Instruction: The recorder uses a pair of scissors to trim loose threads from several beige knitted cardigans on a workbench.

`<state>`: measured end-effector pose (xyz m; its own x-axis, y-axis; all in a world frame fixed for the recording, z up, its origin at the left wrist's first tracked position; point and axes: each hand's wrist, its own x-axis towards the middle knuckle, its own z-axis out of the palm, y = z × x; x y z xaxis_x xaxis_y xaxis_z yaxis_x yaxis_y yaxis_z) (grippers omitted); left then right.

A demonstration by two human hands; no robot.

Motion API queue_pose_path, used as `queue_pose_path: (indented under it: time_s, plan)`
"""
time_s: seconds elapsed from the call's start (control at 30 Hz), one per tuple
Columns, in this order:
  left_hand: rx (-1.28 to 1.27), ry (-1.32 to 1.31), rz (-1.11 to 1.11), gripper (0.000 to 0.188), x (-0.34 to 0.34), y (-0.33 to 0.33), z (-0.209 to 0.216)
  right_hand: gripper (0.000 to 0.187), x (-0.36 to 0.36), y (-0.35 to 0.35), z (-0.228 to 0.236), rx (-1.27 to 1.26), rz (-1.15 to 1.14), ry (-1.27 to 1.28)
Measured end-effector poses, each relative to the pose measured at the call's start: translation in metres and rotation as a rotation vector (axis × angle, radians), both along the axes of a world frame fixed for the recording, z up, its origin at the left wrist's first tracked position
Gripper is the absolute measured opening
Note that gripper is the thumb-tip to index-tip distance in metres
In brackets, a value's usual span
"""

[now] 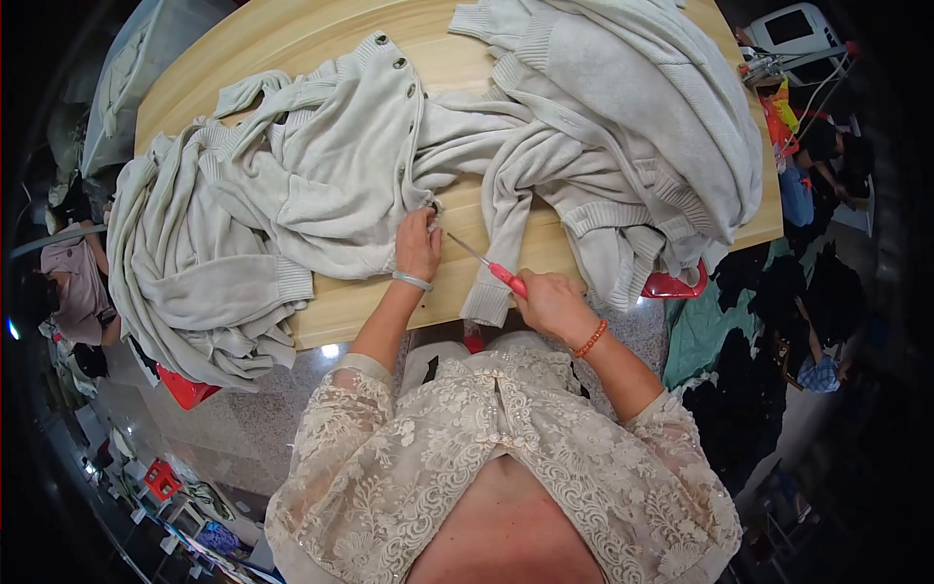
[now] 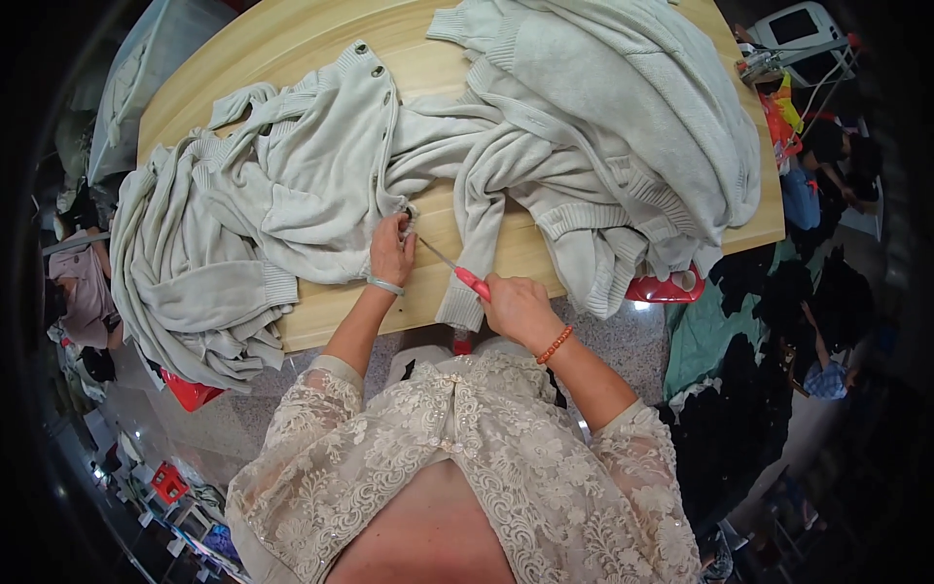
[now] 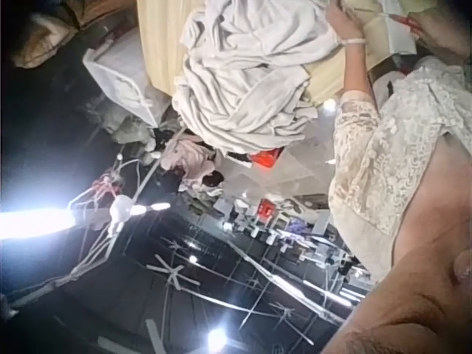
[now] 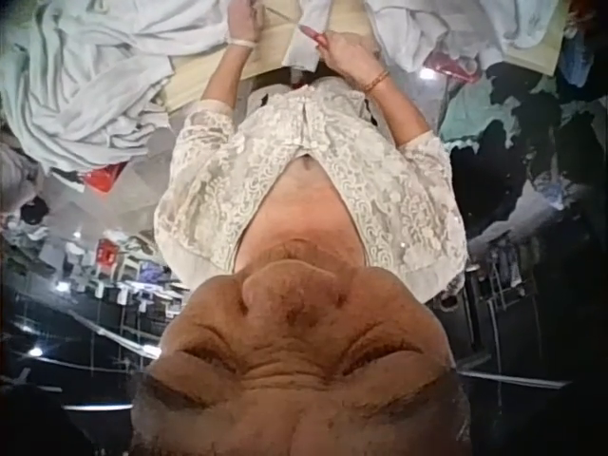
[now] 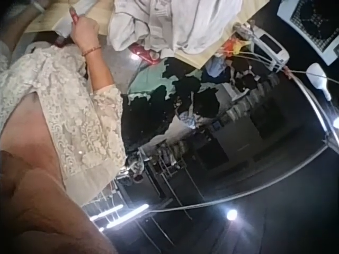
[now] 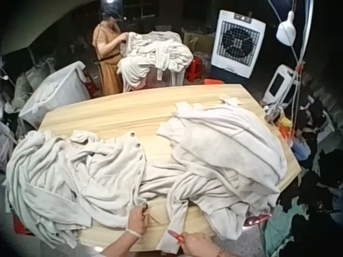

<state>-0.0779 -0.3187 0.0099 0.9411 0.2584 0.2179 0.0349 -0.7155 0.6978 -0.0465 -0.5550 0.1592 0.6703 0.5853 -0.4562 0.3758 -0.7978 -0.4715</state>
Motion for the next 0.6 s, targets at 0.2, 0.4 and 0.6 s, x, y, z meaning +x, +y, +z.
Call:
queue_pose_path:
  time_s: [0.2, 0.4, 0.6]
  plan:
    - [0.077, 0.031, 0.156, 0.037, 0.011, -0.007, -0.005, 0.023, 0.004, -0.005, 0.004, 0.020, -0.003, 0.005]
    - [0.096, 0.246, 0.211, 0.034, 0.011, -0.002, -0.003, 0.023, 0.004, -0.008, 0.005, -0.007, -0.050, 0.046]
    - [0.213, -0.020, 0.207, 0.027, -0.007, -0.018, 0.008, 0.028, 0.004, 0.006, -0.002, -0.012, -0.146, -0.093]
